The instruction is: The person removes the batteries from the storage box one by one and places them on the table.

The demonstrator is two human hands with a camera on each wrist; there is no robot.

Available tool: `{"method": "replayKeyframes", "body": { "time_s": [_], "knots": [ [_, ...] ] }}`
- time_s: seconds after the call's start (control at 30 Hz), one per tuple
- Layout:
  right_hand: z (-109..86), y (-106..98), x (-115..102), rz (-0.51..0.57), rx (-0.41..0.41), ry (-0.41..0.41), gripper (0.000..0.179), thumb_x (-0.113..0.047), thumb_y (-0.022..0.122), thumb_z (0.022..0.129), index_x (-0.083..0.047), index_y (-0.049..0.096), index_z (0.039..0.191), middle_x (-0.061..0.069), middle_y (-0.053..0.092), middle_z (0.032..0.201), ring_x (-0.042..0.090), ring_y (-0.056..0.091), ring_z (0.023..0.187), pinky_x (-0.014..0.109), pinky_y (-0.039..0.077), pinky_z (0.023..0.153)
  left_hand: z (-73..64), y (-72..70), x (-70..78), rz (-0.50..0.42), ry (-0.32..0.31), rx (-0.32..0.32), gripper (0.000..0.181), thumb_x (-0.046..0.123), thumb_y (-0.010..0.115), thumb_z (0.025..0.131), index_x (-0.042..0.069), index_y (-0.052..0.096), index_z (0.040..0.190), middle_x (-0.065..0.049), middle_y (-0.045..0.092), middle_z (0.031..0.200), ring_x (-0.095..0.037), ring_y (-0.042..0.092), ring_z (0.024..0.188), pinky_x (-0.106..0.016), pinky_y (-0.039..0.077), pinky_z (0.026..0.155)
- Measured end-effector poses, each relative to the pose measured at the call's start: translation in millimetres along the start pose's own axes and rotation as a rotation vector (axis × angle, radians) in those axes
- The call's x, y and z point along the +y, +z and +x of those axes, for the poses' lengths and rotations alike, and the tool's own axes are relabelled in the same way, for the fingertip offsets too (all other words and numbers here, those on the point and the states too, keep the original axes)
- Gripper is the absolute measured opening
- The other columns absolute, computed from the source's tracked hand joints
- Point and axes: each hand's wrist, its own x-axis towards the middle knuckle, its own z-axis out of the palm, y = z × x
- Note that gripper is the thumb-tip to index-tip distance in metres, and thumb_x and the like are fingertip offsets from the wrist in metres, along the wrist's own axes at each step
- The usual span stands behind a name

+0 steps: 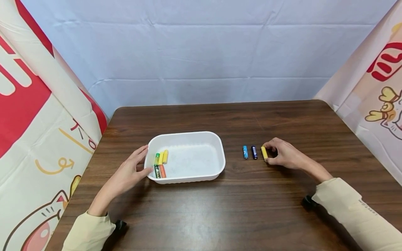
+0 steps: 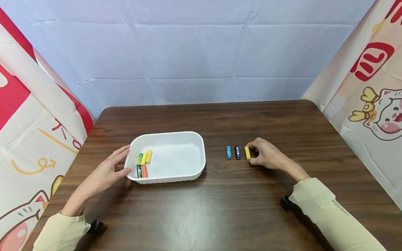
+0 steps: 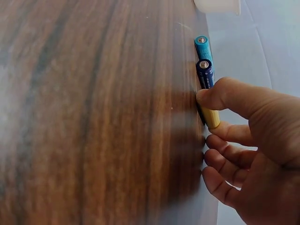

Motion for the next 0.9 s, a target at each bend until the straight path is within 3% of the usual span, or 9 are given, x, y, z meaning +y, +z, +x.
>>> {"method": "replayKeyframes", "body": {
  "time_s": [0.9],
  "knots": [
    [-8.2, -4.2, -2.6, 0.028, 0.002, 0.025, 0.067, -0.021, 0.087, 0.086, 0.009, 0.056, 0.138, 0.018, 0.061, 0.115, 0.031, 0.058, 0.1, 0.046, 0.05, 0.08, -0.5, -0.5, -0.4, -0.002, 0.011, 0.003, 0.073, 0.01, 0.073, 0.096, -0.009, 0.035, 0.155, -0.024, 0.029, 0.163, -0.042, 0.056, 0.128, -0.053, 0.055, 0.097]
  ]
}}
